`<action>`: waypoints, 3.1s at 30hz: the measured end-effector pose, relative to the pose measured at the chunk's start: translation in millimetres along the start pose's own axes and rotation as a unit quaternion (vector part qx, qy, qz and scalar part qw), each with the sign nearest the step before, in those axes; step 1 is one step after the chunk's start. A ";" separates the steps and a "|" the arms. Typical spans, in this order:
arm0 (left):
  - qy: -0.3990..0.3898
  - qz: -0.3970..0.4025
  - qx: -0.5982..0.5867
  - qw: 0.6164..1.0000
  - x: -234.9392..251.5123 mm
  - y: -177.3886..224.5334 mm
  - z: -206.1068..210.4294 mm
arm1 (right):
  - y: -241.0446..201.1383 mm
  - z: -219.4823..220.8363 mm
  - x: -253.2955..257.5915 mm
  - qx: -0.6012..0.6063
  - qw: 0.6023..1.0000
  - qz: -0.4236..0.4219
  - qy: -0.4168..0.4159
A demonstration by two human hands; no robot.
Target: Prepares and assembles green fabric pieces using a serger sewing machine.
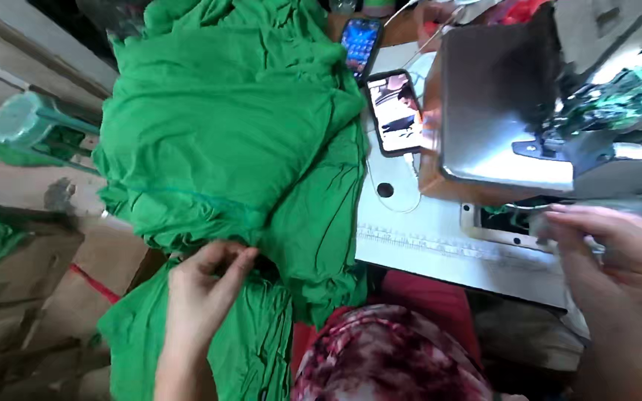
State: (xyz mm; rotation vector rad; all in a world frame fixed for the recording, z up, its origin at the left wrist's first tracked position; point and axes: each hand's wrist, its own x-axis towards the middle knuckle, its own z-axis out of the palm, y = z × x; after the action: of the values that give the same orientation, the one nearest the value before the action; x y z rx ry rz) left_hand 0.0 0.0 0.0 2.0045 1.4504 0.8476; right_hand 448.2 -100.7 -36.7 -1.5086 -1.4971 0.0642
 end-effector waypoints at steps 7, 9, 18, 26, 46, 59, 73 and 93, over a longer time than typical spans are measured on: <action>-0.020 -0.220 -0.102 0.970 -48.5 -50.0 56.1 | -20.7 21.6 -1.9 0.083 0.995 -0.010 -0.057; 0.029 -0.233 -0.209 0.949 -49.7 -63.0 71.1 | -27.7 29.1 -2.3 0.098 0.992 -0.024 -0.082; 0.047 -0.198 -0.376 0.904 -64.9 -47.9 58.8 | -42.4 44.8 -15.4 0.180 0.967 -0.014 -0.180; -0.231 -0.006 -0.435 0.870 -40.3 64.1 97.6 | -81.4 79.2 -27.7 0.374 0.865 0.016 -0.334; -0.188 0.318 -0.097 0.924 61.8 122.4 98.3 | -65.0 17.9 11.5 0.143 0.983 -0.042 -0.110; -0.104 0.423 -0.030 0.900 131.6 138.3 37.7 | -41.6 1.6 9.9 0.266 0.960 0.033 -0.078; -0.066 0.259 -0.244 0.932 19.2 117.1 189.4 | -51.6 39.2 13.8 0.316 0.944 0.086 -0.034; -0.117 0.300 -0.220 0.921 47.9 128.9 141.1 | -53.1 9.3 18.9 0.214 0.972 0.045 -0.085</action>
State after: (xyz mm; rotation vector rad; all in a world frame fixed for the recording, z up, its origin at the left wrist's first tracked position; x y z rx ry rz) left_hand 196.9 1.2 7.3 2.1063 0.4415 1.0184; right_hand 407.7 -92.7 2.8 -1.2386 -1.4329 0.5481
